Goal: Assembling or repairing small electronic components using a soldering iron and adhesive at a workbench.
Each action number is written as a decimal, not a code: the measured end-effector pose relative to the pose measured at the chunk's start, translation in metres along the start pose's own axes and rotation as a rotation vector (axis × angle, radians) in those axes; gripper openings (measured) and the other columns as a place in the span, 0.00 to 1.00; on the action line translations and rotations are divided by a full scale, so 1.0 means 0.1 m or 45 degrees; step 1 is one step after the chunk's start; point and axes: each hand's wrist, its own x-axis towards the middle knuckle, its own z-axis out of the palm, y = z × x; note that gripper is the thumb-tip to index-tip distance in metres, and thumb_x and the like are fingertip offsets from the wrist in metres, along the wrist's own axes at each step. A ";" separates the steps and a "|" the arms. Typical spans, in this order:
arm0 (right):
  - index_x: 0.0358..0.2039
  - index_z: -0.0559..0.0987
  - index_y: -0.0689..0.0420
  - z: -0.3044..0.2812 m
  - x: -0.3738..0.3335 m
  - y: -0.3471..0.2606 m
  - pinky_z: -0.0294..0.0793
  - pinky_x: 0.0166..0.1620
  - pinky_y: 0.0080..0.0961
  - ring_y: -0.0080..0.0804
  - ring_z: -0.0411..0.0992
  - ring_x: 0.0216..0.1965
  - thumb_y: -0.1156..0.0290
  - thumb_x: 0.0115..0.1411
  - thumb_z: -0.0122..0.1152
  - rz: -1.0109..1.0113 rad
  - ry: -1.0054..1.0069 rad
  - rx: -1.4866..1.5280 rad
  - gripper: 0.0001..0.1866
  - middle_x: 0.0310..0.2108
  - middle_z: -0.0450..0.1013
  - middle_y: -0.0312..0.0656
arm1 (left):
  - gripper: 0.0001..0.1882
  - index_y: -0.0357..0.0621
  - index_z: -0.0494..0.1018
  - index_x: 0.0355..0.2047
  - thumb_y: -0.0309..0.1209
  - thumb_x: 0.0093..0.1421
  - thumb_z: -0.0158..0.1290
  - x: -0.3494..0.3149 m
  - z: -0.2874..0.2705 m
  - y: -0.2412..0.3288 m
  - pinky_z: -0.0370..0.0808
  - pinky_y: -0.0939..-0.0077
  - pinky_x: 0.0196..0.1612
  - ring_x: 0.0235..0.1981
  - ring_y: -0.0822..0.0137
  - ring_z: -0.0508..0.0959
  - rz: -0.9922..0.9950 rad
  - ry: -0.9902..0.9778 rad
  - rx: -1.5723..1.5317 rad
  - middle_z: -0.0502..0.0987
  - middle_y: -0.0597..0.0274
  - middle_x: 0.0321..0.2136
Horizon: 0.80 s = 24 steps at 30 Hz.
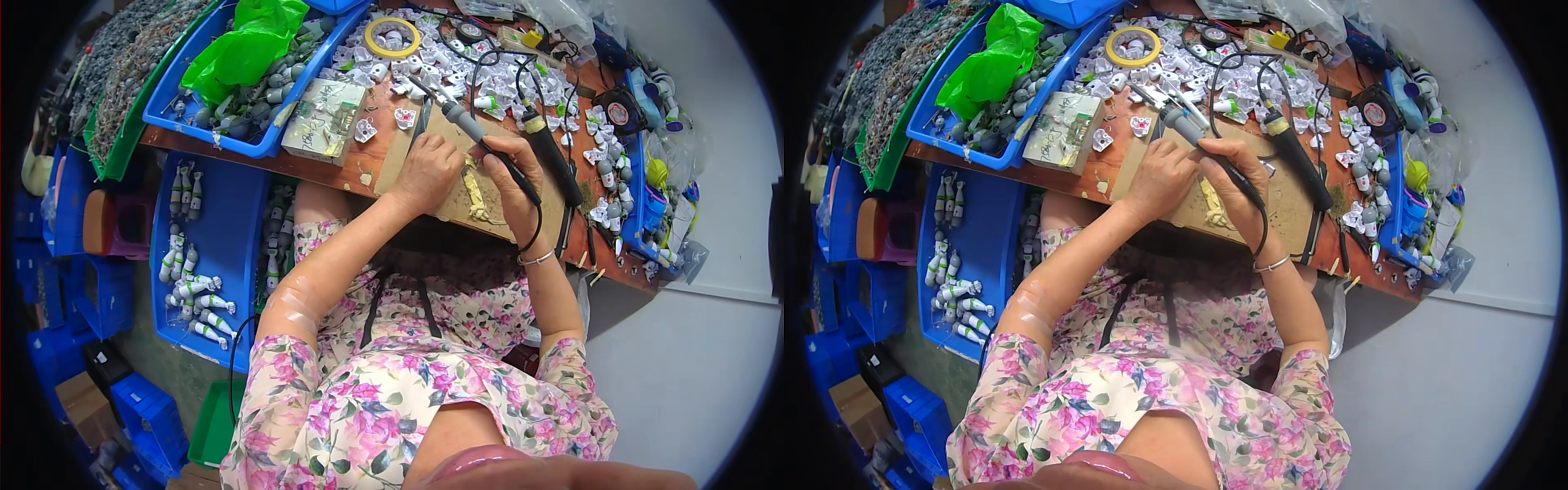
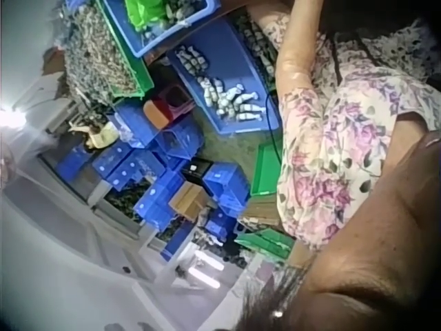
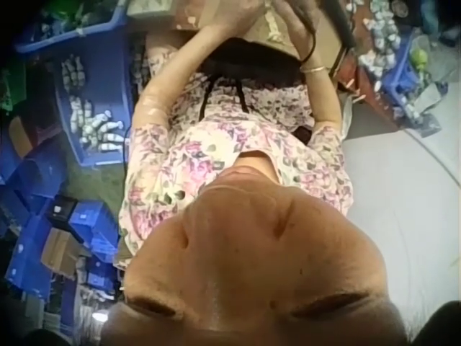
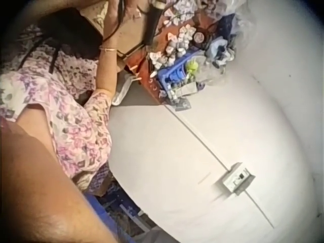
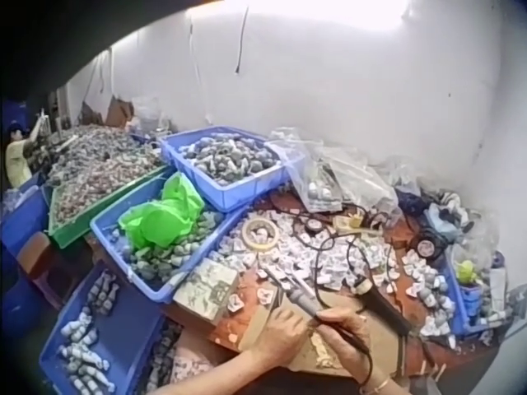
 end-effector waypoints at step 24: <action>0.43 0.75 0.60 0.28 0.42 0.06 0.66 0.34 0.16 0.16 0.66 0.28 0.68 0.67 0.55 0.007 0.277 0.084 0.09 0.26 0.72 0.34 | 0.07 0.45 0.73 0.30 0.28 0.50 0.59 0.00 0.01 -0.04 0.69 0.60 0.45 0.36 0.57 0.73 -0.005 -0.034 -0.002 0.73 0.60 0.30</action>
